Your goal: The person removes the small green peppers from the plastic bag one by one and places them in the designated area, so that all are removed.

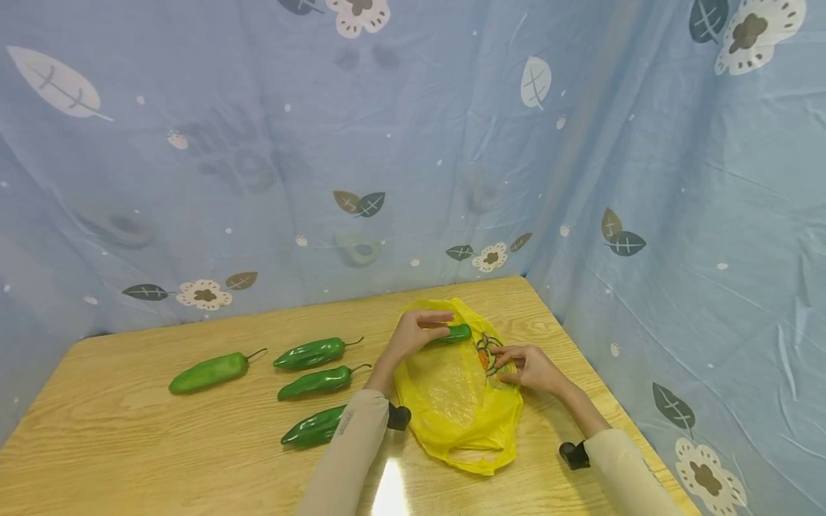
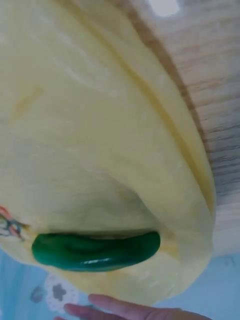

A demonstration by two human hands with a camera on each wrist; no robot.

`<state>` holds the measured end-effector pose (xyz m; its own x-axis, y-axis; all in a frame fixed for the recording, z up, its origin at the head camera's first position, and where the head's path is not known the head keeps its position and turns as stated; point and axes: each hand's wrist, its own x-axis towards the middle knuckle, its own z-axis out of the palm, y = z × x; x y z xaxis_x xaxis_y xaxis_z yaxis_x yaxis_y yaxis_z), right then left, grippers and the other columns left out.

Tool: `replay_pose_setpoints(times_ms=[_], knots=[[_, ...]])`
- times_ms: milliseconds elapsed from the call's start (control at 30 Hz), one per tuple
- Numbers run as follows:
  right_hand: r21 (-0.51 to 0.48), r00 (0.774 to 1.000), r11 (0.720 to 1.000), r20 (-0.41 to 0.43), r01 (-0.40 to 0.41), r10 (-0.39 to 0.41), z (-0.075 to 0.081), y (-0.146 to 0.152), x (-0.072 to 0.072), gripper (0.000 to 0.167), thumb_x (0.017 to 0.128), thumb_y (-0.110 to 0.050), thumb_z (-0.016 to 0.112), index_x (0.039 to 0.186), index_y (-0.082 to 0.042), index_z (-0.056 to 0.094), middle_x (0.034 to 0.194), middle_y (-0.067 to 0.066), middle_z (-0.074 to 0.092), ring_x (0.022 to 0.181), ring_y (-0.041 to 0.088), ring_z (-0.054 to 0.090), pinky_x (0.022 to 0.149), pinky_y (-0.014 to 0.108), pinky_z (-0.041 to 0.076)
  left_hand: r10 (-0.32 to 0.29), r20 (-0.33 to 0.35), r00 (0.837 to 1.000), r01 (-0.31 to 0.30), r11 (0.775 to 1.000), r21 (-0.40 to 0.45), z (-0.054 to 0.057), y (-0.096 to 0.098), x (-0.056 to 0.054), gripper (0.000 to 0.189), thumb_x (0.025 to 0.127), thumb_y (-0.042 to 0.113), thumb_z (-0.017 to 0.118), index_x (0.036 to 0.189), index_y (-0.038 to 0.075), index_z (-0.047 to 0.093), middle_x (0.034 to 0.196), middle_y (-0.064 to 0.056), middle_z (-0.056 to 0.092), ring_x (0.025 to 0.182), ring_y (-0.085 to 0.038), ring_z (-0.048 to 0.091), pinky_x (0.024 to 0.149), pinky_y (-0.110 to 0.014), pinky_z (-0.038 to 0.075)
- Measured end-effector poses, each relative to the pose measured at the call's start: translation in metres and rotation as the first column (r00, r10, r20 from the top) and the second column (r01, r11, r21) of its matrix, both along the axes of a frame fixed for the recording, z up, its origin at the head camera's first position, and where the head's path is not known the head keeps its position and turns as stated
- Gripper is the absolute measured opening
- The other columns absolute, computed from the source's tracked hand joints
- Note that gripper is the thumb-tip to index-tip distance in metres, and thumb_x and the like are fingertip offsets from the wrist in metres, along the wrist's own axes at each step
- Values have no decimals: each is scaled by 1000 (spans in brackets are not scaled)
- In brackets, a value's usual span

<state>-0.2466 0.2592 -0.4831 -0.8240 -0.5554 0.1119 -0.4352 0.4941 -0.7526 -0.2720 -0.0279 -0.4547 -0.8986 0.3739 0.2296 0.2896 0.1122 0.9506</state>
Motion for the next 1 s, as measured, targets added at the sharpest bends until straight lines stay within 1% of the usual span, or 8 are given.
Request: replay_pose_setpoints(times_ms=[133, 267, 367, 467, 533, 633, 867, 1000], knots=[[20, 1000, 1000, -12, 5, -5, 1, 0, 0, 14, 80, -3, 76, 94, -5, 73, 129, 24, 57, 122, 45, 48, 93, 52, 46, -37, -5, 999, 37, 999, -18, -4, 2, -6, 36, 89, 0, 66, 124, -4, 62, 119, -16, 65, 110, -32, 61, 89, -36, 52], [26, 1000, 1000, -5, 10, -10, 2, -1, 1, 14, 81, -4, 75, 94, -6, 73, 129, 23, 57, 122, 44, 49, 93, 51, 46, -5, -14, 1000, 3, 991, -136, -9, 6, -11, 38, 87, 0, 68, 124, 0, 64, 123, -12, 64, 120, -30, 55, 100, -43, 45], [23, 1000, 1000, -5, 10, -10, 2, 0, 1, 14, 81, -4, 76, 94, -6, 73, 129, 24, 57, 122, 45, 49, 93, 52, 46, 35, -62, 997, -51, 956, -288, -13, 9, -15, 40, 85, 3, 71, 124, 6, 65, 125, -9, 63, 123, -28, 53, 102, -43, 43], [20, 1000, 1000, -12, 7, -7, 0, 2, 1, 13, 81, -5, 76, 94, -6, 73, 129, 24, 57, 121, 45, 49, 92, 52, 46, 75, -92, 993, -105, 918, -383, -17, 12, -16, 43, 83, 6, 74, 124, 10, 66, 127, -9, 62, 123, -28, 53, 101, -41, 44], [20, 1000, 1000, -14, 2, -1, 0, 2, 1, 13, 81, -5, 76, 94, -6, 73, 129, 24, 56, 121, 45, 49, 92, 52, 47, 104, -101, 989, -135, 909, -395, -19, 14, -17, 46, 81, 7, 76, 126, 10, 65, 128, -9, 61, 123, -29, 52, 101, -41, 44], [18, 1000, 1000, -14, -9, 9, 1, 1, 0, 13, 82, -6, 75, 95, -5, 73, 129, 24, 57, 121, 44, 49, 93, 51, 47, 132, -81, 988, -153, 911, -384, -22, 14, -17, 50, 80, 7, 77, 128, 9, 63, 130, -9, 60, 125, -28, 50, 103, -40, 42], [4, 1000, 1000, -5, 0, 0, 1, 3, 0, 14, 81, -3, 75, 95, -1, 72, 128, 25, 57, 122, 45, 48, 92, 52, 46, 97, -35, 995, -103, 938, -332, -30, 17, -17, 54, 77, 8, 80, 129, 8, 62, 131, -11, 59, 122, -29, 52, 101, -41, 43], [-6, 1000, 1000, -19, -6, 6, 0, 4, 0, 13, 81, -2, 75, 94, 0, 72, 127, 26, 57, 120, 47, 49, 91, 52, 47, 88, -15, 996, -88, 935, -345, -35, 16, -16, 57, 76, 13, 82, 129, 9, 62, 132, -11, 58, 119, -29, 53, 99, -41, 44]])
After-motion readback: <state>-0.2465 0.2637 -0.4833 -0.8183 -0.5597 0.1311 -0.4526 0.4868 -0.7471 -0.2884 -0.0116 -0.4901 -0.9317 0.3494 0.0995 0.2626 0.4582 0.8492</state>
